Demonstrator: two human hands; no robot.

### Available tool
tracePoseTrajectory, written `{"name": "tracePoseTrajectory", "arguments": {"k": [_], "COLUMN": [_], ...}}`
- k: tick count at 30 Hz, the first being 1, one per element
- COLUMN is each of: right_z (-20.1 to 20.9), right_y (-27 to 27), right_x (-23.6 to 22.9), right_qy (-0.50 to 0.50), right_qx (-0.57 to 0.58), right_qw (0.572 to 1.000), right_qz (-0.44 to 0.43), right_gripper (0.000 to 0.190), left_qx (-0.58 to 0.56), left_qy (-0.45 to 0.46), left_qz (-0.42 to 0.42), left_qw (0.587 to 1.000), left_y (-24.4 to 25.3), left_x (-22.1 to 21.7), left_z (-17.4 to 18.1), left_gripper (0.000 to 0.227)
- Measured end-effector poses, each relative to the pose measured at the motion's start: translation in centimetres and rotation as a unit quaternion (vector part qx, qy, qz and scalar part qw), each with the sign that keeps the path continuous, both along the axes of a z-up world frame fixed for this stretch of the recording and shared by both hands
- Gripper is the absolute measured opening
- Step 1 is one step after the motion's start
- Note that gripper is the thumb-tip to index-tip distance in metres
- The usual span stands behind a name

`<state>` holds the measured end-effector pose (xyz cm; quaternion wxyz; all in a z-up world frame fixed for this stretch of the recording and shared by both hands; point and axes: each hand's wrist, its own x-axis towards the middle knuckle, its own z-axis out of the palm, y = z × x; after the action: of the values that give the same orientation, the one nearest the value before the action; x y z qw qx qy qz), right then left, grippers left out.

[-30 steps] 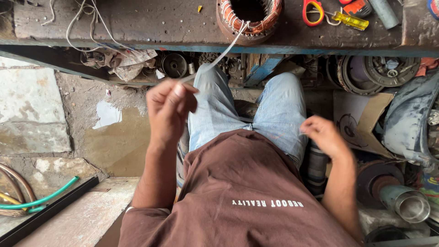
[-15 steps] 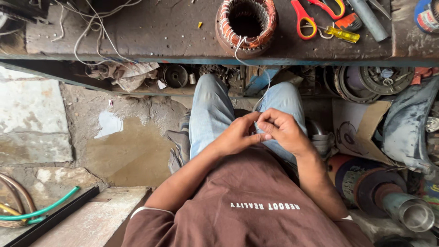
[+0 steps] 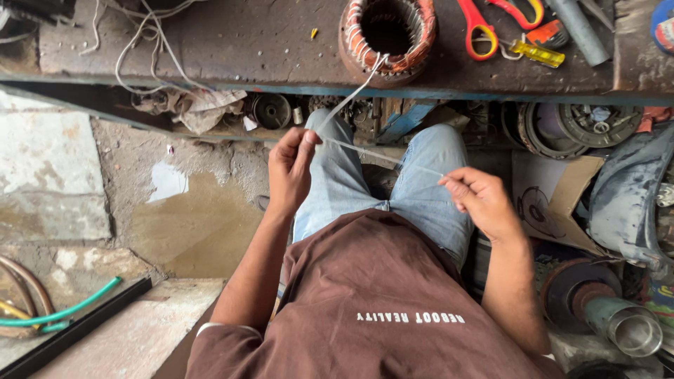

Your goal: The person sits on the floor and works on a cylindrical copper coil, stripping and twisting wire ends, then threading and tying white string through slots in the coil to secure the windings.

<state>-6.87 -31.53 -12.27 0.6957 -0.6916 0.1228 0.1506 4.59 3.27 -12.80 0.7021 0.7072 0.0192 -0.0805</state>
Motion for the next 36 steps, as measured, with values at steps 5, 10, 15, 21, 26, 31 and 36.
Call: {"name": "tracePoseTrajectory", "arguments": {"k": [5,10,15,21,26,31,36], "right_z": [0.3,-0.1,0.3,1.7,2.0,1.6,2.0], "right_y": [1.3,6.0,8.8,7.8,7.7,9.1,9.5], "right_x": [1.1,1.9,2.1,1.7,1.6,2.1,2.6], "right_qy": [-0.003,-0.111,-0.137,-0.090,-0.151,-0.247,-0.187], "right_qx": [-0.109,-0.115,-0.050,0.135,0.089,-0.023,0.091], "right_qw": [0.994,0.985,0.985,0.985,0.984,0.969,0.977], "right_qz": [-0.019,0.060,0.093,0.055,0.036,0.004,-0.053], "right_gripper": [0.017,0.036,0.062,0.046,0.031,0.015,0.008], "left_qx": [0.289,0.095,0.061,0.002,-0.152,-0.192,-0.099], "left_qy": [-0.274,-0.194,-0.136,-0.035,0.082,0.187,-0.004], "left_qz": [0.056,-0.169,-0.214,-0.176,-0.228,-0.280,-0.256], "left_qw": [0.916,0.961,0.965,0.984,0.958,0.922,0.962], "left_y": [-1.0,-4.6,-7.4,-7.2,-7.1,-7.4,-6.1], "left_x": [-0.6,-3.2,-4.9,-5.1,-5.3,-6.1,-4.4], "left_z": [2.7,4.7,4.0,0.9,-2.4,-3.4,-0.8], "left_gripper": [0.029,0.040,0.015,0.020,0.038,0.039,0.031]}}
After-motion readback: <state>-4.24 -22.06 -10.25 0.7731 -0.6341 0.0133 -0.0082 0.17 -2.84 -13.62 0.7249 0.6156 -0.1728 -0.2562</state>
